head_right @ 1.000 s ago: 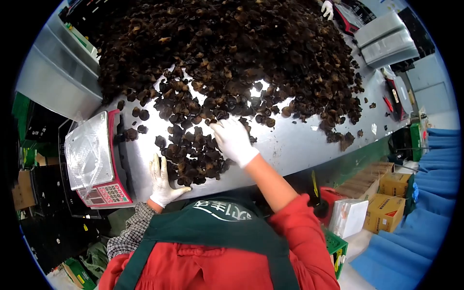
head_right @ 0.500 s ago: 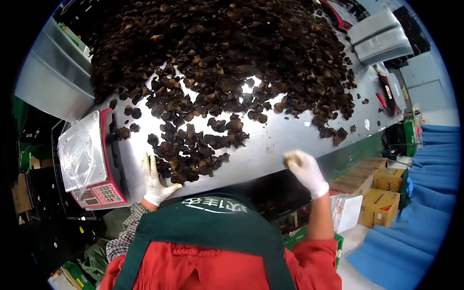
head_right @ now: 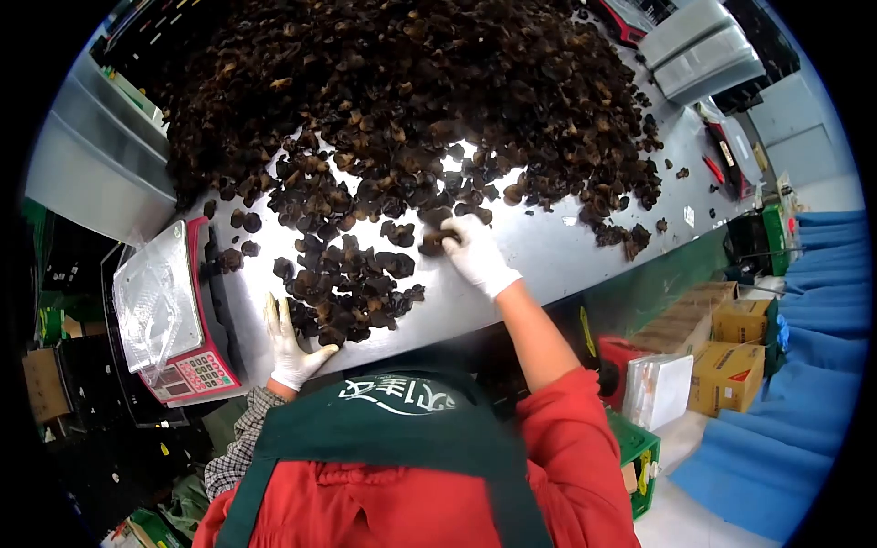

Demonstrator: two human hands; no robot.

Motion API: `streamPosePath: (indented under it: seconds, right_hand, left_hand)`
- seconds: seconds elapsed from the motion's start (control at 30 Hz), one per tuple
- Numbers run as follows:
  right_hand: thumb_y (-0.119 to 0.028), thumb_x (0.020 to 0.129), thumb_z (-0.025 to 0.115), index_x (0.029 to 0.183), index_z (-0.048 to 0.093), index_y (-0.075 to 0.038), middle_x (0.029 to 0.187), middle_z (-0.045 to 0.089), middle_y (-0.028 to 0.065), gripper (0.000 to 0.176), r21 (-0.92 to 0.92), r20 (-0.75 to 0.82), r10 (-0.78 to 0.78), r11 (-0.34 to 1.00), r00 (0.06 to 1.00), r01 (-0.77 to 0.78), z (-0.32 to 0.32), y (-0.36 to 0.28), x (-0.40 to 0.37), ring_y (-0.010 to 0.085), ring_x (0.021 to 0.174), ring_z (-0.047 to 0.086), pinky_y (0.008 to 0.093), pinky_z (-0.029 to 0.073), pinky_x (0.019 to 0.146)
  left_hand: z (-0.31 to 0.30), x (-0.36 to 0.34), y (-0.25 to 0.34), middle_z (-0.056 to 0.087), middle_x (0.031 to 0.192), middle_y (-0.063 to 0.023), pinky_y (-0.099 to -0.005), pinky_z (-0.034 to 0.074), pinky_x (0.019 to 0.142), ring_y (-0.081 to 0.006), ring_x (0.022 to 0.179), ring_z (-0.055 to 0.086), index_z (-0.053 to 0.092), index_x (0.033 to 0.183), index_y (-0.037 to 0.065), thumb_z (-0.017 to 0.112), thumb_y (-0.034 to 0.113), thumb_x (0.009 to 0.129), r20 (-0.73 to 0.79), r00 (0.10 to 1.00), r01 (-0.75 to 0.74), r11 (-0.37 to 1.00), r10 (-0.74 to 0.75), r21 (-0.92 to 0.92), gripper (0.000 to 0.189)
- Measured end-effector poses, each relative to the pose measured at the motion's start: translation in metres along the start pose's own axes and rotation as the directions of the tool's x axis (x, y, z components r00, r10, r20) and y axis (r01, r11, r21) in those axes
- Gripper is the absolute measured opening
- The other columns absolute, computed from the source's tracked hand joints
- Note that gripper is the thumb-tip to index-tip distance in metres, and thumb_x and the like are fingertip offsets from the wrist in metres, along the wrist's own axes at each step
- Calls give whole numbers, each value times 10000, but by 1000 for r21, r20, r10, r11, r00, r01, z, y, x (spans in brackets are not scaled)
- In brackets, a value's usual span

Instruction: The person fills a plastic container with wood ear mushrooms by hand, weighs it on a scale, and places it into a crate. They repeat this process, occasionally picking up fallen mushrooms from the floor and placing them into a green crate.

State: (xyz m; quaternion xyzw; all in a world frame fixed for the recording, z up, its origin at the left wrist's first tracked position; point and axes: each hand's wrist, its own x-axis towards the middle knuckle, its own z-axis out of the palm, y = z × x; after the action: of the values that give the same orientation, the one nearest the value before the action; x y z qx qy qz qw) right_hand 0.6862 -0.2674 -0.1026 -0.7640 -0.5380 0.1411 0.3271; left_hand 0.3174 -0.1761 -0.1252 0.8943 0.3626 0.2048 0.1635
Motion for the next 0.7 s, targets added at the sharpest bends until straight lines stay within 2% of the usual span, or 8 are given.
streamPosePath:
  seconds: [0.03,0.13,0.23,0.27,0.33,0.43,0.5,0.7]
  right_hand:
    - [-92,842,620,1083,613,1,991,614,75,258,366,126,257,886,958,-286,-20,-17,3,150,854,601,281,495,773]
    - [-92,860,583,1020,633,31,845,631,49,208,495,177,314,791,933,-360,-91,-34,-18,111,730,576,244,479,674]
    - [-115,835,595,949,649,20,734,605,22,185,292,355,408,806,841,-514,-158,-15,-79,79,691,538,234,452,613]
    - [-162,821,614,956,662,0,725,643,44,216,106,455,489,800,744,-591,-178,-13,-98,126,687,591,281,480,617]
    - [-240,793,681,966,678,-24,863,678,143,277,-519,310,556,779,772,-352,-180,3,-131,291,809,660,357,514,728]
    - [-190,782,702,942,672,-31,927,650,141,228,-118,130,362,930,923,-348,-126,-3,-118,308,856,634,357,515,754]
    - [-157,759,723,966,655,-47,938,637,137,244,-131,4,-96,987,995,96,-63,-32,-89,315,867,622,359,517,743]
    - [-301,749,705,1203,574,-108,1364,430,192,510,-58,279,-518,832,809,552,77,-122,-29,354,1283,384,512,290,1063]
  left_hand:
    - [1,-1,0,107,1488,-300,-570,145,1117,-475,1366,144,139,1465,16,817,576,527,-7,1000,5,1000,-5,1,1286]
    - [2,-1,0,108,1488,-301,-569,155,1115,-481,1362,149,136,1465,12,807,582,548,-9,1000,-5,1000,5,2,1272]
    - [-1,-1,0,115,1487,-305,-563,157,1115,-473,1365,156,136,1465,10,816,564,547,15,1000,6,1000,-6,-6,1269]
    - [-1,1,1,116,1487,-305,-562,157,1116,-473,1365,158,136,1465,9,821,555,543,12,1000,2,1000,-2,-23,1272]
    - [-2,1,2,118,1488,-306,-561,155,1116,-474,1365,160,134,1465,9,832,537,535,13,1000,6,999,-5,-48,1277]
    - [-2,3,3,113,1489,-309,-559,149,1118,-474,1366,160,129,1467,15,857,500,505,36,999,3,999,-1,-47,1300]
    - [-3,2,3,111,1488,-312,-563,148,1118,-474,1366,161,129,1467,18,867,488,491,38,999,1,999,0,-33,1311]
    - [2,-4,-2,168,1472,-302,-566,180,1108,-472,1361,182,175,1450,4,829,567,508,-70,998,-4,1000,3,-6,1278]
